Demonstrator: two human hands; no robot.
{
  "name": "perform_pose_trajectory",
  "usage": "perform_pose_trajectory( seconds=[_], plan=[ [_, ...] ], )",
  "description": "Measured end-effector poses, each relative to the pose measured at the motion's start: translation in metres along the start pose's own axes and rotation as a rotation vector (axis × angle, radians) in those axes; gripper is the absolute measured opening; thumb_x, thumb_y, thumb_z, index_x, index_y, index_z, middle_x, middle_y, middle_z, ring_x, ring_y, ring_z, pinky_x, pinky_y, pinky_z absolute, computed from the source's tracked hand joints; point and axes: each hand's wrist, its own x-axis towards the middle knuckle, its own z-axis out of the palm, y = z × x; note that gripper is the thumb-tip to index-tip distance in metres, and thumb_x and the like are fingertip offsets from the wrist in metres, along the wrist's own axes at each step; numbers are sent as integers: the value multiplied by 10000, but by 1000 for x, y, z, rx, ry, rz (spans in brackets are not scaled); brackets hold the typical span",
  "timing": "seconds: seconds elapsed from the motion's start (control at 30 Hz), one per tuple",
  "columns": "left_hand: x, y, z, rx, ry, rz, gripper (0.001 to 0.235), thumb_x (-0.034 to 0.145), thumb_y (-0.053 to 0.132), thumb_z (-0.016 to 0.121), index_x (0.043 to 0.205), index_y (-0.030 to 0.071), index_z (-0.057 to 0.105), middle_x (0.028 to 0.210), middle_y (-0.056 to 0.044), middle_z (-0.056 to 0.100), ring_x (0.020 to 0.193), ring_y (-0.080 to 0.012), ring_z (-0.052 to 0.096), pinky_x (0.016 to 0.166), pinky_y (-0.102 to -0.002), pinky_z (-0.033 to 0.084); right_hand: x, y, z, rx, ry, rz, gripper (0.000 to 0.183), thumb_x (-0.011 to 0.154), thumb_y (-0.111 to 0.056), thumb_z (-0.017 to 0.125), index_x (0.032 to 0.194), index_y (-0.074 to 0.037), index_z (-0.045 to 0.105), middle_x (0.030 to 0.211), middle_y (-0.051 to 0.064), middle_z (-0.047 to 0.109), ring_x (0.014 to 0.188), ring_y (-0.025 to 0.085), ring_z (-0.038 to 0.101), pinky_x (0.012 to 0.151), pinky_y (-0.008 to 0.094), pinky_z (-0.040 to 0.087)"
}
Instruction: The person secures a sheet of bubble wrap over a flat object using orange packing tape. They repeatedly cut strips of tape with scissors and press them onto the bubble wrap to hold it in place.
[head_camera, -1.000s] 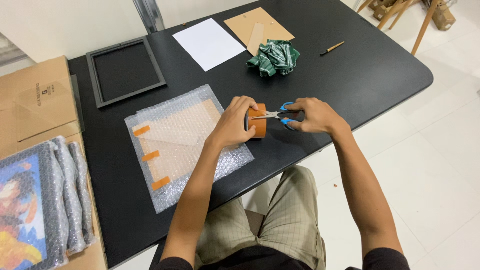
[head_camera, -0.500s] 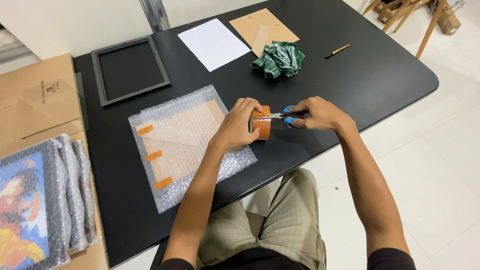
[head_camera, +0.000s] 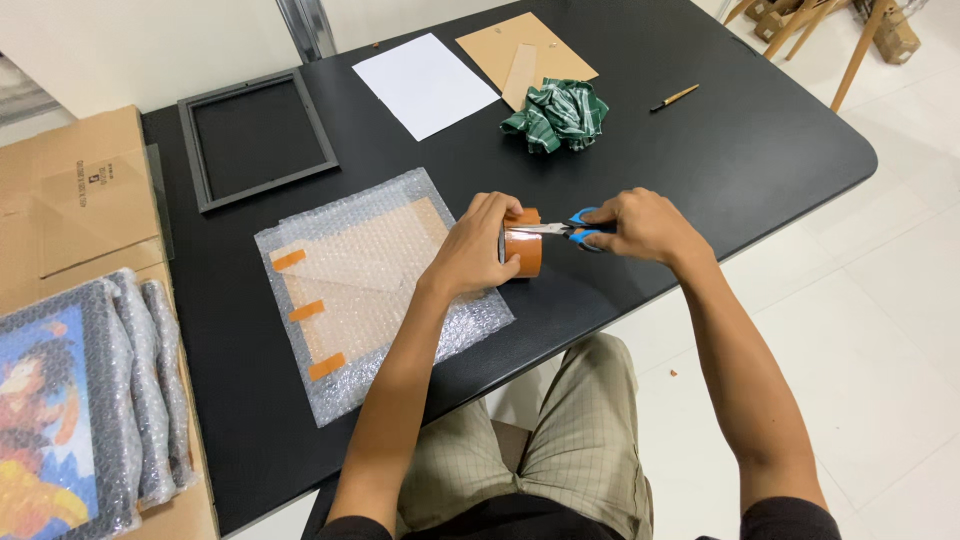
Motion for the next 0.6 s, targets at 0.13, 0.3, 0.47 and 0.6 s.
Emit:
perform_pose_trajectory(
  seconds=[0.13,0.3,0.47,0.6],
  plan=[
    [-1,-3,1,-16,3,9,708,643,201,815,1286,107,535,1177,-105,625,1242,-336,568,1072,-477,470,-9,10,5,-53,58,-21,357,813,-194,839,1170,-202,839,942,102,830,868,291,761,785,414,606],
    [-5,-3,1,-207,45,-61,807,673,151,837,1368,107,428,1209,-121,665,1297,-347,554,1106,-466,476,-11,69,65,71,256,105,277,815,-276,839,1045,-120,824,873,157,802,874,417,762,743,541,572],
    [-11,-12,11,-259,107,-52,862,707,170,859,1427,105,388,1244,-117,638,1308,-324,515,1107,-447,475,8,66,134,-174,253,263,288,816,-455,827,944,-196,832,798,99,784,798,380,778,692,475,627],
    [-20,-19,16,-322,197,-46,843,756,170,863,1438,112,371,1266,-123,612,1311,-309,504,1092,-454,479,35,85,184,-345,328,310,232,833,-404,821,920,-188,813,701,90,708,693,370,765,600,468,635]
  ],
)
